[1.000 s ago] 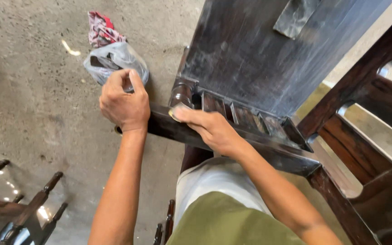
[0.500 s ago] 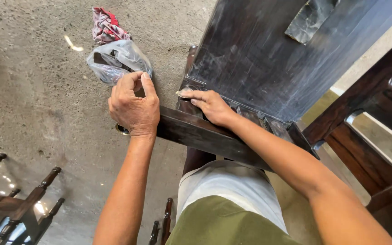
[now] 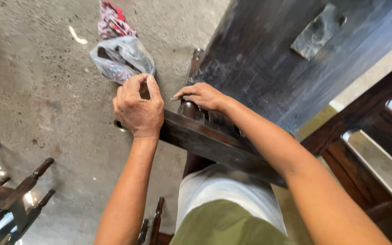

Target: The person sands the wooden frame of a dark brown chair using a sanding block. They work on the armrests, the backrest slats, and the carved details of the chair's back.

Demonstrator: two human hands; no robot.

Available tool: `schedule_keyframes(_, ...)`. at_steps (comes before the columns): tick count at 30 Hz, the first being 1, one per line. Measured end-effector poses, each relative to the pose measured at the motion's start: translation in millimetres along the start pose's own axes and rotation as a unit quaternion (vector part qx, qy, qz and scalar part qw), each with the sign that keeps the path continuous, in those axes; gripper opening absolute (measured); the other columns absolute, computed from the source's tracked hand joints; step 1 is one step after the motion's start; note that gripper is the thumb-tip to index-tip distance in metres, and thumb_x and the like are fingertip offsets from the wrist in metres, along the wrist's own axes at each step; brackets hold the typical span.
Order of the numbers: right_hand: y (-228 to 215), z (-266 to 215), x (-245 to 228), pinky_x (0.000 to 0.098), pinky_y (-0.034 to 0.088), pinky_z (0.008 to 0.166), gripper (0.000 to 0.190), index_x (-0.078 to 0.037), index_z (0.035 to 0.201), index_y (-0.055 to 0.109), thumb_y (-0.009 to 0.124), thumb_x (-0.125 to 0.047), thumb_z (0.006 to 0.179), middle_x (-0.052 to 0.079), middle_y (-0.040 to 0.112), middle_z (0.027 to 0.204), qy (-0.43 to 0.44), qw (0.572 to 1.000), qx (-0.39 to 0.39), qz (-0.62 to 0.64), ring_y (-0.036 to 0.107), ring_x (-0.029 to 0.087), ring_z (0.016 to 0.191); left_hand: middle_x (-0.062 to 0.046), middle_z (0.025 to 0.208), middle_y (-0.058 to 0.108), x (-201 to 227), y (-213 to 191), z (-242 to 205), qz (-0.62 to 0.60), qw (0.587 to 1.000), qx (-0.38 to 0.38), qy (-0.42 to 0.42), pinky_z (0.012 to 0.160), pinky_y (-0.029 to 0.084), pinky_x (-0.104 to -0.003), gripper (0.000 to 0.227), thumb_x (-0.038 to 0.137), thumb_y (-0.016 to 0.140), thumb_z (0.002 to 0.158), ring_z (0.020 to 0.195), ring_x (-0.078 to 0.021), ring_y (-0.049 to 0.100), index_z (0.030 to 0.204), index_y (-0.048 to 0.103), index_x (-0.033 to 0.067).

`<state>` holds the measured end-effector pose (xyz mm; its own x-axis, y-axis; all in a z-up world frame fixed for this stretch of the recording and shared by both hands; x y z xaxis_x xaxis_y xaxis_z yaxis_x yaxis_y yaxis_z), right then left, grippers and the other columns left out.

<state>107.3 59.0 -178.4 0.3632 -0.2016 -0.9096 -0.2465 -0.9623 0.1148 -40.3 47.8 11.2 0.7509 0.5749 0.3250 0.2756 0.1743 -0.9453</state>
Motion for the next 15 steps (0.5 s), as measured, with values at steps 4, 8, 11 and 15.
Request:
schedule_keyframes(4,19,48,41,0.0357,0.056,0.095,0.029,-0.011,0.121,0.074,0.061,-0.013,0.095,0.010,0.078,0.114,0.000,0.992,-0.118,-0.053,0.073,0.020,0.106,0.001,0.090,0.073,-1,4,2,0.002,1.000,-0.010,-0.012,0.077,0.048,-0.040,0.008,0.020,0.076,0.095,0.084,-0.0222,0.068,0.095,0.072,0.0139)
schedule_keyframes(8,-5,-17,-18,0.0355,0.056,0.098,0.028,-0.011,0.123,0.073,0.060,-0.015,0.099,0.008,0.079,0.115,-0.035,0.995,-0.079,0.046,0.073,0.021,0.106,0.002,0.094,0.073,2,0,2,-0.017,1.000,-0.005,0.000,0.080,0.049,-0.039,0.006,0.019,0.075,0.098,0.087,-0.0204,0.069,0.098,0.072,0.0142)
schedule_keyframes(11,-29,-81,-20,0.0381,0.049,0.107,0.031,-0.005,0.129,0.070,0.058,-0.008,0.101,0.009,0.073,0.128,-0.043,0.980,0.004,0.193,0.066,0.025,0.122,0.002,0.093,0.074,3,-1,6,-0.018,1.000,-0.013,-0.011,0.078,0.048,-0.039,0.006,0.019,0.075,0.097,0.086,-0.0207,0.068,0.097,0.073,0.0140)
schedule_keyframes(15,-1,-121,64,0.0374,0.055,0.084,0.031,-0.001,0.120,0.077,0.059,-0.003,0.095,0.010,0.078,0.106,0.259,0.876,0.252,0.319,0.069,0.023,0.092,0.001,0.092,0.074,1,-3,0,-0.015,1.000,-0.011,-0.014,0.079,0.048,-0.039,0.006,0.019,0.075,0.096,0.085,-0.0212,0.068,0.097,0.073,0.0133)
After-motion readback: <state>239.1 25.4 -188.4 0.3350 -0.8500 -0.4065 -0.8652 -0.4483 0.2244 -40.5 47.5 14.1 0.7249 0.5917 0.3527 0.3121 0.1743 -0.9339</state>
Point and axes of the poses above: each hand's wrist, its own z-axis towards the middle knuckle, its own y-axis out of the palm, x = y × z, the point moved 6 cm from there along z, towards the middle knuckle
